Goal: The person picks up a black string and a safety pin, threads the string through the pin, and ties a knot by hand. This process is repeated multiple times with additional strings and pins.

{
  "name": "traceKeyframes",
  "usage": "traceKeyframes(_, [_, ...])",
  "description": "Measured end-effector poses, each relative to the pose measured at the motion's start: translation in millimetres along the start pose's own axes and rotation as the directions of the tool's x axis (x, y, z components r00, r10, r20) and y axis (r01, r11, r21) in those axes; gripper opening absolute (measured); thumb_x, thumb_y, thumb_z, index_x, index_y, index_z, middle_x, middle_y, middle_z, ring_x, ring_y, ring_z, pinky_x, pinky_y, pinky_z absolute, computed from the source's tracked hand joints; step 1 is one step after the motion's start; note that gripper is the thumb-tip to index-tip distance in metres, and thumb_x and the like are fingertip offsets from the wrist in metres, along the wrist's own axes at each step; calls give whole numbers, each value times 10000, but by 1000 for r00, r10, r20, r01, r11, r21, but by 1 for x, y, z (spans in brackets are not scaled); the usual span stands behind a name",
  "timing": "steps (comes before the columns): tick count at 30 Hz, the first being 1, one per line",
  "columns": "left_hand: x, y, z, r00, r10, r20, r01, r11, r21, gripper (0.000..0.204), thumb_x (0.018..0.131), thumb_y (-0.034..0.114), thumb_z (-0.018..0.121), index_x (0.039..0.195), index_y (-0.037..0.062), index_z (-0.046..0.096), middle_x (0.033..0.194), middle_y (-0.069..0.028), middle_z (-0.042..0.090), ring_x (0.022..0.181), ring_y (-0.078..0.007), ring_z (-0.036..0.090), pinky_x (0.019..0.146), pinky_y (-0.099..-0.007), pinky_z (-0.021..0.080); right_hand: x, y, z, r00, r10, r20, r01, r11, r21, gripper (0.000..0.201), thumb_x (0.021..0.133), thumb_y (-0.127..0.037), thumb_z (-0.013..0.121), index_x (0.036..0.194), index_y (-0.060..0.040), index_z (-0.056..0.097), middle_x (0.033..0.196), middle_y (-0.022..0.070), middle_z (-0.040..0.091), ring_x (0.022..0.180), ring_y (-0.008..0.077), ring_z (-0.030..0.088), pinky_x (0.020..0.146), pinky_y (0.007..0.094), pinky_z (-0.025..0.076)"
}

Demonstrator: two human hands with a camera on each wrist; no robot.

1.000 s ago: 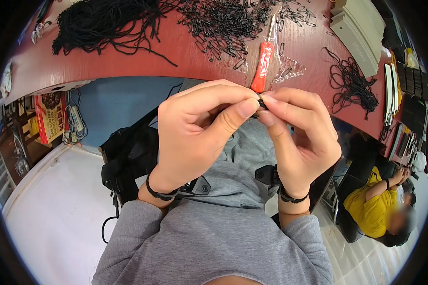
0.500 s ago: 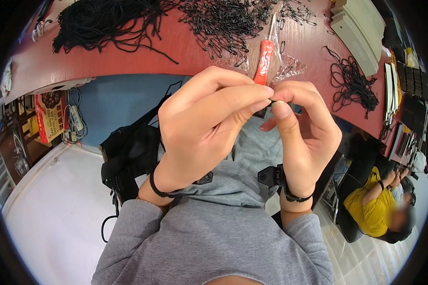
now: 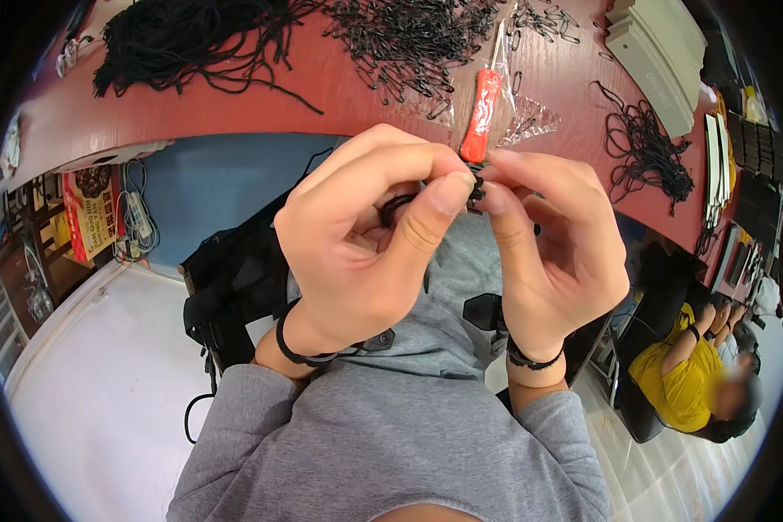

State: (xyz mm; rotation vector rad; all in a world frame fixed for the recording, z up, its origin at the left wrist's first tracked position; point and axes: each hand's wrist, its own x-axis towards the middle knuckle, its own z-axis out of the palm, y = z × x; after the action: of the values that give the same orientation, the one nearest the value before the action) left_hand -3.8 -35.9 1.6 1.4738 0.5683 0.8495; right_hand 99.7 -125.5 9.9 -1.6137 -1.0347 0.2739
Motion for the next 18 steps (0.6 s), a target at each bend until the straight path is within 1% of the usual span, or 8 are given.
traceKeyframes(1, [0,-1,1,999,-38,-12,37,995,-91,94,815,-9,657,868,-78,622,791,-59,587,625,-40,499,507,-158,368,-2,2,1,997,-66,-35,65,997,-29,166,749,102,660,906,71,615,890,151,619,743,161,601,628,238,519])
traceKeyframes(2, [0,-1,1,999,-39,-13,37,995,-91,94,815,-9,657,868,-78,622,791,-59,587,625,-40,499,507,-158,368,-3,2,2,989,-133,-67,129,990,-60,191,725,109,679,902,69,619,881,154,628,734,171,605,637,243,514])
traceKeyframes(3, [0,-2,2,999,-48,-21,46,993,-112,90,821,-10,650,871,-77,618,797,-55,586,635,-36,502,512,-155,370,-2,2,1,989,-132,-65,129,990,-60,191,725,109,679,902,69,619,881,154,628,734,171,605,637,243,514])
traceKeyframes(5, [-1,-2,3,998,-58,-28,54,989,-134,87,828,-10,644,875,-77,614,802,-51,584,645,-32,504,517,-153,373,0,1,-1,974,-226,1,224,963,-150,240,683,117,705,904,63,629,854,159,636,741,192,615,651,256,503])
traceKeyframes(11, [-1,-2,2,998,-61,-19,59,994,-89,86,825,-10,648,879,-69,617,804,-44,583,629,-19,495,506,-146,363,1,-3,-2,985,-175,11,174,971,-163,232,666,111,713,882,59,648,854,163,648,760,197,626,655,257,496])
traceKeyframes(15, [0,-1,1,999,-40,-23,40,999,7,74,806,-12,666,858,-54,634,781,-35,584,598,-15,476,480,-147,347,2,-4,-4,985,-170,19,170,966,-195,240,656,105,720,880,50,656,829,159,652,735,198,630,642,256,498])
traceKeyframes(17, [0,1,-1,1000,-19,-16,20,998,58,72,796,-14,673,850,-48,641,771,-35,586,584,-16,469,467,-148,340,2,-4,-7,970,-238,44,241,930,-279,240,637,108,723,857,45,653,795,152,650,705,199,632,627,254,497])
traceKeyframes(18, [0,4,-4,998,-24,50,18,993,115,77,815,-17,645,870,-66,622,807,-69,586,659,-62,523,547,-169,397,2,-2,-7,970,-238,44,240,930,-279,240,637,108,723,857,45,653,795,152,650,705,199,632,627,254,497])
